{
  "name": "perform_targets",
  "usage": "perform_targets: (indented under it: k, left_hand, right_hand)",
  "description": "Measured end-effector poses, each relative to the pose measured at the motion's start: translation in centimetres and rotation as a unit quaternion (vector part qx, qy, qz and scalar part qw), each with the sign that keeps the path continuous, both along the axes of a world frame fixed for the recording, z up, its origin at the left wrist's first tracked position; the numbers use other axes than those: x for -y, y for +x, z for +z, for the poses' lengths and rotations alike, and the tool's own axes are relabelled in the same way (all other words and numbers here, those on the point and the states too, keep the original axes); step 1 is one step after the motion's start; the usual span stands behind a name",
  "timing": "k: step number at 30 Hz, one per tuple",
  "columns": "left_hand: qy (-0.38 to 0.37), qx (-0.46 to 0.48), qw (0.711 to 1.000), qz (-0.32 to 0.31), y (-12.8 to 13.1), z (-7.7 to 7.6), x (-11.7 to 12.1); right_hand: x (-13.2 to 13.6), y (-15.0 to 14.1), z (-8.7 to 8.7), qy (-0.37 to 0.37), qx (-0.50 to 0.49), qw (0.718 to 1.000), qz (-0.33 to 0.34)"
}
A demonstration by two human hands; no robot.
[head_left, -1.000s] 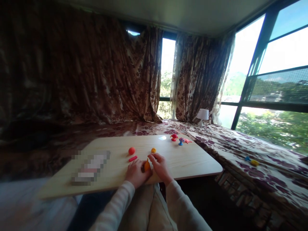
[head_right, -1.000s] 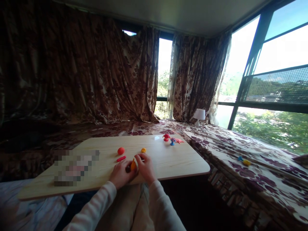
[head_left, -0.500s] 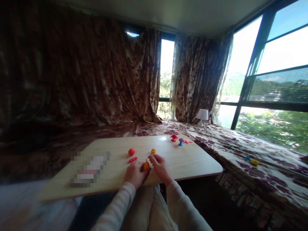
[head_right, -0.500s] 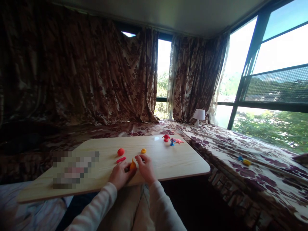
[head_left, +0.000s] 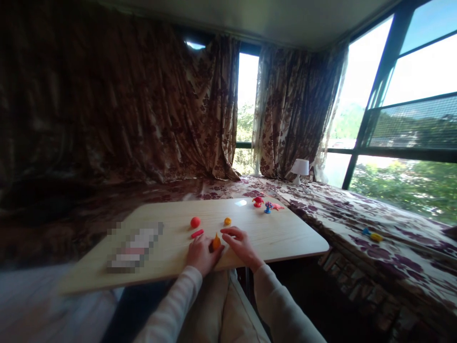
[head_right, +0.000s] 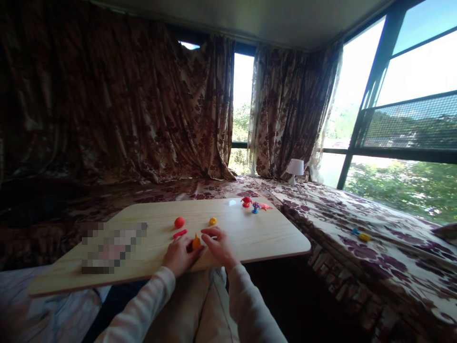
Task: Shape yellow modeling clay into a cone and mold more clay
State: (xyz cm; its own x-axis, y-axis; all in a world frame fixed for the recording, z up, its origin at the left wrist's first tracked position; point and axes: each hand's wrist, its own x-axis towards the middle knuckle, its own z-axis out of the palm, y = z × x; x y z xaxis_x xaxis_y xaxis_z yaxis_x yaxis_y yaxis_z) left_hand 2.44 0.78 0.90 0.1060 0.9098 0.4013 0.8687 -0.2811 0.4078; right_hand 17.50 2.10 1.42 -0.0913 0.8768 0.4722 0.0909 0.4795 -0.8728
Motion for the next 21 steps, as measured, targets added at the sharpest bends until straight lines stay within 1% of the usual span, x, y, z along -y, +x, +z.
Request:
perform_targets:
  k: [6, 11, 14, 21]
  left_hand:
    - [-0.002, -0.015, 1.000, -0.003, 0.2, 0.2, 0.2]
    - [-0.010, -0.027, 1.000, -0.005, 0.4, 0.4, 0.3]
    - [-0.010, -0.029, 1.000, -0.006, 0.4, 0.4, 0.3]
    - [-0.003, -0.011, 1.000, -0.009, 0.2, 0.0, 0.0]
  right_hand:
    - [-0.3, -0.6, -0.8, 0.013, 0.021, 0.999, 0.023]
    - [-0.7, -0.9, -1.3, 0.020, 0.021, 0.999, 0.020]
    - [-0.7, -1.0, -1.3, 0.024, 0.023, 0.999, 0.009]
    - [-0.1, -0.7, -0.6, 0.028, 0.030, 0.999, -0.017]
